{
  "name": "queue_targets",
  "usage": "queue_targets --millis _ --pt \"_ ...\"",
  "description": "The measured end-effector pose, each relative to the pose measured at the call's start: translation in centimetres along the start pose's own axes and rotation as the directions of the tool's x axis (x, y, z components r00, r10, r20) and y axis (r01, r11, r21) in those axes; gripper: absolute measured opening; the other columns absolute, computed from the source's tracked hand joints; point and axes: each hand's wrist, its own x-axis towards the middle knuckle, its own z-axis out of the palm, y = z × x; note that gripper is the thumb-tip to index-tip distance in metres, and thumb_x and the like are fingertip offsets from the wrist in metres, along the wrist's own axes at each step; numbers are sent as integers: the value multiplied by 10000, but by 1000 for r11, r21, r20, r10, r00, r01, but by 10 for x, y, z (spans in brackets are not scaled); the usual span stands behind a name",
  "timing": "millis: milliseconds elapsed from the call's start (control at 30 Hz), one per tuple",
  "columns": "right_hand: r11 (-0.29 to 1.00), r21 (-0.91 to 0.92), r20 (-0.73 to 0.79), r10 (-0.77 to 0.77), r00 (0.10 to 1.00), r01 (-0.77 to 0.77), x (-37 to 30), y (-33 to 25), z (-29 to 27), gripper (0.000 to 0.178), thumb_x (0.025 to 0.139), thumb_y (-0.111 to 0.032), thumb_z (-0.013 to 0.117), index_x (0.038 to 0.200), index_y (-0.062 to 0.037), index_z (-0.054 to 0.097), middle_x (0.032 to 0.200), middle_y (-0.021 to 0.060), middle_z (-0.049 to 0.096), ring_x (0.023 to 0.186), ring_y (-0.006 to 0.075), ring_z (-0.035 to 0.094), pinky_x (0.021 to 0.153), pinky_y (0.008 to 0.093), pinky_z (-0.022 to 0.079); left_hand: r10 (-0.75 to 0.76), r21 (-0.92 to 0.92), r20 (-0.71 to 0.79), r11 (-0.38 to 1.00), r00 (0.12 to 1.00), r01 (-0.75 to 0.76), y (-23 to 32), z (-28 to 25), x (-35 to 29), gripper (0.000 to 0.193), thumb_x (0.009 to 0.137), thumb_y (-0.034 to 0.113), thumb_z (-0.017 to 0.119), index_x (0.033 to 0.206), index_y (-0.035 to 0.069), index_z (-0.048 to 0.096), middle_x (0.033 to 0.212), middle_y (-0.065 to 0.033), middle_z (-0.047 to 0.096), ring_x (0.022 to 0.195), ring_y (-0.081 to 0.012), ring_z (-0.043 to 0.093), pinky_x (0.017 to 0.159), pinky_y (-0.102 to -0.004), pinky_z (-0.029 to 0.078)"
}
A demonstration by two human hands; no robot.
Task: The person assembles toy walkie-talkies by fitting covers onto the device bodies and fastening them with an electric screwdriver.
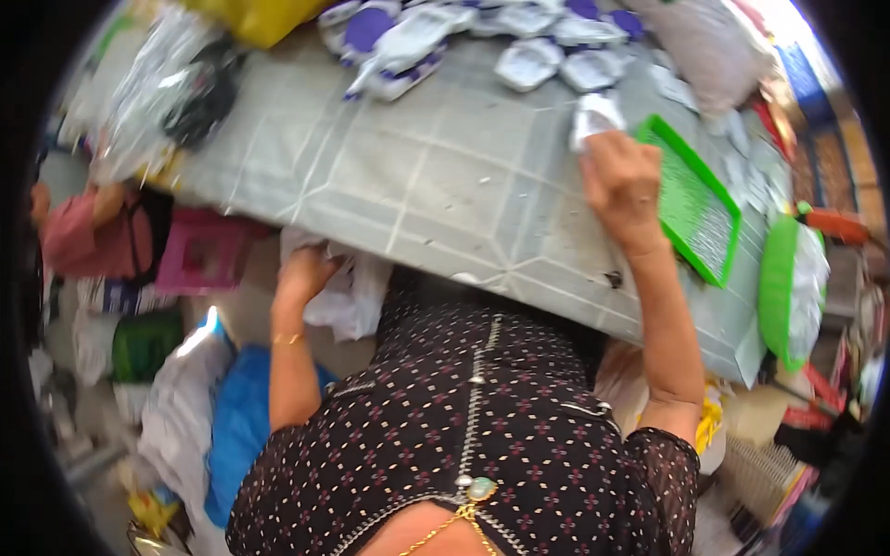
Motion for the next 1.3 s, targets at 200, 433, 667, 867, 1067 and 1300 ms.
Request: queue_targets --millis 200,433,667,867,1067,1300 --pt "934 314 -179 -116 977 168 -19 -68 -46 341 695 -45 758 1029 -63 690 1014 101 703 907 283 668 811 419 459 494 -916 108 386 863 -107 112 -145 -40 544 979 456 601 1211 -34 646 963 -124 709 834 -193 689 739 -337 550" --pt "818 455 -282 -242 929 351 -35 -121 -54 200 806 -94 646 1002 -56 633 1061 64 649 917 205 645 864 390 455 465 -830 115 -440 878 342 252 -80 0 700 1041 566 411 1479 20 406 1384 -241 555 1229 -335 599 1018 -446 514" --pt "818 556 -208 307 929 -146 -154 4 -129 233 723 91 572 832 -92 668 858 61 706 746 190 652 728 351 483 602 -736 129 -475 788 483 272 -71 14 724 998 647 425 1357 26 521 1127 -217 648 835 -331 694 667 -414 626" --pt "802 170 -236 597 767 -572 -199 130 -91 92 855 -11 613 912 -54 671 897 81 703 799 235 666 736 366 497 603 -790 132 -416 787 451 291 -56 24 754 993 667 416 1351 12 526 1139 -215 649 868 -333 689 724 -428 596" --pt "849 -190 -75 488 869 -493 -166 158 -79 145 865 -151 635 994 -136 698 912 68 687 900 274 659 827 433 451 607 -770 139 -430 783 471 293 -52 24 745 997 660 414 1367 23 523 1144 -227 645 899 -337 681 762 -437 582" --pt "746 -184 -198 610 767 -640 -146 255 -57 192 867 -156 629 1036 -153 720 1044 121 695 953 310 677 830 495 483 636 -772 132 -414 760 482 291 -54 27 742 998 654 422 1394 32 505 1176 -239 629 911 -341 677 768 -434 585"
